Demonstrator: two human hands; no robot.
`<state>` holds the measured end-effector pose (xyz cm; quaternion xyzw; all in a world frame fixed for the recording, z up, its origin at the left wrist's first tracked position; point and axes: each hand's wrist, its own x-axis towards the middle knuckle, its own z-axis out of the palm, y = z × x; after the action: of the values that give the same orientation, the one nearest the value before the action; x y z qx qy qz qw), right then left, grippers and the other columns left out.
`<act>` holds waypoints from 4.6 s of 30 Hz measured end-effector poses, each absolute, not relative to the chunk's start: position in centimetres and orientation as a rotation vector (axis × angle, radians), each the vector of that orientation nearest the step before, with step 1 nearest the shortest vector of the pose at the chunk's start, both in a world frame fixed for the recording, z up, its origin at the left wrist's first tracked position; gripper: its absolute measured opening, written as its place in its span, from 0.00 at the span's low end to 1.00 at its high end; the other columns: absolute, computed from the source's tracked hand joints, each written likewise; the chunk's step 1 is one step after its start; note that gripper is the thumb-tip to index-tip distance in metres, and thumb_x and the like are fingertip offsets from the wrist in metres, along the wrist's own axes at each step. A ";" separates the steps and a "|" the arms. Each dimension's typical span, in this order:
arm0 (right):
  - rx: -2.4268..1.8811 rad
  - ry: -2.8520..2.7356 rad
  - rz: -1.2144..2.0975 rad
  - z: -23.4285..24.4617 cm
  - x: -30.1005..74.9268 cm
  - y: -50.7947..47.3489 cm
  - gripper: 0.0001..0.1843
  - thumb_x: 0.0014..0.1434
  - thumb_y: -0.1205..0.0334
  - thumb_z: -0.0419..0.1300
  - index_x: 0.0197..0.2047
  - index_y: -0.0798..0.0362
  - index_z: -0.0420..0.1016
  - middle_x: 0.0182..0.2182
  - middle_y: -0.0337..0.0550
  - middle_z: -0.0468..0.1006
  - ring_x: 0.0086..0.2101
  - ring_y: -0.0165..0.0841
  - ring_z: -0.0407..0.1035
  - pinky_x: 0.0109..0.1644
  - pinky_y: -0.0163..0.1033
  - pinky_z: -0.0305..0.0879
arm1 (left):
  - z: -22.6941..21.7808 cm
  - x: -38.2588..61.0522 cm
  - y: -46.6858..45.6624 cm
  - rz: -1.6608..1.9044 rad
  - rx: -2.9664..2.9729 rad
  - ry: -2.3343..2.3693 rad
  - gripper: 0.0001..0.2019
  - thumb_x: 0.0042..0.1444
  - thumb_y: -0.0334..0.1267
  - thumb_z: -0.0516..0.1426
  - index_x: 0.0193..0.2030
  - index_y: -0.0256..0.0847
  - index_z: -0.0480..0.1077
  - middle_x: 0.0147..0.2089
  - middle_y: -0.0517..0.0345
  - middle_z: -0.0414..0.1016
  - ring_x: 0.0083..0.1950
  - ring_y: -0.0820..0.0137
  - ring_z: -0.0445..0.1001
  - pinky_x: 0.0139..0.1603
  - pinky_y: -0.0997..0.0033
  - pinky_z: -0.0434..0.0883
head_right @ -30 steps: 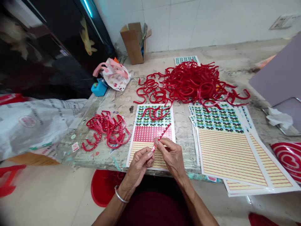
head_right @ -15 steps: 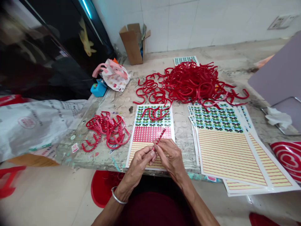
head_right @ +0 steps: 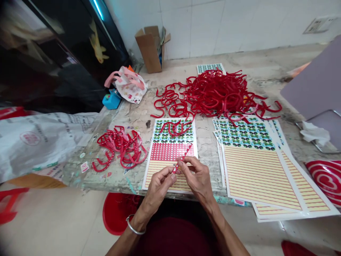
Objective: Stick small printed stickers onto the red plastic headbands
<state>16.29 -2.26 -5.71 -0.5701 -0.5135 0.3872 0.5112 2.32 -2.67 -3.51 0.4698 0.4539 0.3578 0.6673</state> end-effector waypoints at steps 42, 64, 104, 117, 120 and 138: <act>-1.131 -1.018 1.370 -5.8 16.3 -2.8 0.29 0.47 0.55 0.65 0.52 0.49 0.65 0.45 0.47 0.71 0.38 0.34 0.71 0.36 0.37 0.72 | -3.4 2.5 -3.5 0.916 1.224 0.919 0.09 0.58 0.35 0.50 0.33 0.37 0.70 0.27 0.59 0.64 0.32 0.71 0.64 0.38 0.71 0.62; -1.144 -0.998 1.442 -5.8 16.7 -2.8 0.25 0.48 0.60 0.66 0.49 0.50 0.66 0.37 0.40 0.69 0.23 0.23 0.66 0.25 0.32 0.67 | -3.4 1.8 -3.1 0.766 1.245 0.846 0.11 0.59 0.36 0.49 0.33 0.34 0.69 0.30 0.56 0.68 0.34 0.71 0.66 0.40 0.71 0.63; -1.213 -2.094 0.394 -11.1 -1.0 0.8 0.45 0.52 0.60 0.59 0.66 0.57 0.38 0.65 0.57 0.36 0.62 0.54 0.37 0.58 0.62 0.51 | -9.1 -17.7 4.9 1.289 1.689 2.121 0.16 0.61 0.38 0.44 0.52 0.37 0.64 0.58 0.45 0.60 0.62 0.61 0.55 0.62 0.52 0.52; -1.186 -2.382 0.308 -12.4 -1.0 10.9 0.66 0.33 0.38 0.65 0.66 0.60 0.37 0.64 0.66 0.35 0.59 0.61 0.41 0.55 0.62 0.49 | -8.5 -29.8 20.3 1.124 1.609 1.609 0.23 0.62 0.45 0.42 0.44 0.31 0.72 0.48 0.49 0.75 0.51 0.65 0.69 0.56 0.65 0.61; -1.111 -2.475 0.364 -12.3 -1.7 12.7 0.66 0.34 0.36 0.64 0.66 0.58 0.35 0.63 0.65 0.41 0.59 0.59 0.43 0.56 0.63 0.46 | -8.8 -28.0 22.8 0.958 1.647 1.397 0.18 0.58 0.44 0.49 0.41 0.35 0.75 0.47 0.52 0.76 0.52 0.64 0.69 0.57 0.65 0.59; -0.636 -2.591 0.700 -11.0 -10.7 3.1 0.57 0.40 0.43 0.65 0.65 0.54 0.40 0.63 0.59 0.43 0.60 0.52 0.44 0.59 0.57 0.48 | -7.5 -33.0 5.3 0.864 1.399 1.198 0.17 0.57 0.44 0.51 0.42 0.34 0.75 0.41 0.53 0.78 0.43 0.65 0.73 0.48 0.70 0.65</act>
<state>-10.67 3.06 -11.04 -0.2264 -0.9222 0.2491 0.1902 -32.99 5.33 -7.47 0.5851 0.5008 0.3614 0.5256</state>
